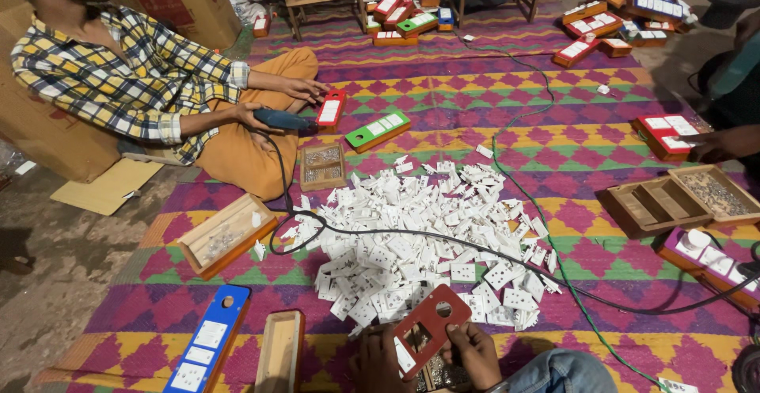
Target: The person sits on a mat and assembles electrical switchboard components by inserting white plastic modules into a blue plastic frame and securing them with screws. The person then switches to a red frame and continues the same assembly process.
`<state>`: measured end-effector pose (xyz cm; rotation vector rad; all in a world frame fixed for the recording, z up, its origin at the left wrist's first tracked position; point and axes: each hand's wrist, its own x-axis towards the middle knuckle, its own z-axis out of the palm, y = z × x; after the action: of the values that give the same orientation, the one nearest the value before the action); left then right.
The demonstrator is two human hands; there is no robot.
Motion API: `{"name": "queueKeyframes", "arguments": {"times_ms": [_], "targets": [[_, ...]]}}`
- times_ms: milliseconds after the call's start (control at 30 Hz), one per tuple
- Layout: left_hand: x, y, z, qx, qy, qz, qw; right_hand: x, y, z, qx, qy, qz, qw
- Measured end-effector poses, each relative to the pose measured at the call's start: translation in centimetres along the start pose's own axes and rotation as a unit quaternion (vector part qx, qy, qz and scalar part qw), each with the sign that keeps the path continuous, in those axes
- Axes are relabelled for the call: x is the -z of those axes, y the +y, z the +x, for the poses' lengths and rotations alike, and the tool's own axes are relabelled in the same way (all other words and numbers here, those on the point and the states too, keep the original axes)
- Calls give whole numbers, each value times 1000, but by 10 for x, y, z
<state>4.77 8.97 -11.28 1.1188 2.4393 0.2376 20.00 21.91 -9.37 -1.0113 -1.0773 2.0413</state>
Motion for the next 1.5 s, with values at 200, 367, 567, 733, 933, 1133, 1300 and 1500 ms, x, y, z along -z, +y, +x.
{"name": "queueKeyframes", "arguments": {"times_ms": [200,367,567,733,933,1133,1300,1500], "targets": [[-3,-2,1,-7,-3,-12,1000,-1,-2,-1,-3,0,-9,1000],[6,1,-5,-5,1,-17,1000,-1,0,-2,21,0,-23,1000],[32,17,-28,0,45,-24,999,-1,7,0,31,0,-45,999],[50,27,-41,8,50,-35,998,0,7,-1,33,5,-59,998],[55,30,-40,14,26,-34,999,-3,4,-3,24,11,-64,998],[53,30,-37,24,10,-30,999,-5,1,-3,20,18,-62,998],[52,31,-39,13,26,-33,999,-5,0,-3,24,18,-58,998],[55,32,-39,24,15,-39,999,-7,-1,-3,-2,21,-65,998]]}}
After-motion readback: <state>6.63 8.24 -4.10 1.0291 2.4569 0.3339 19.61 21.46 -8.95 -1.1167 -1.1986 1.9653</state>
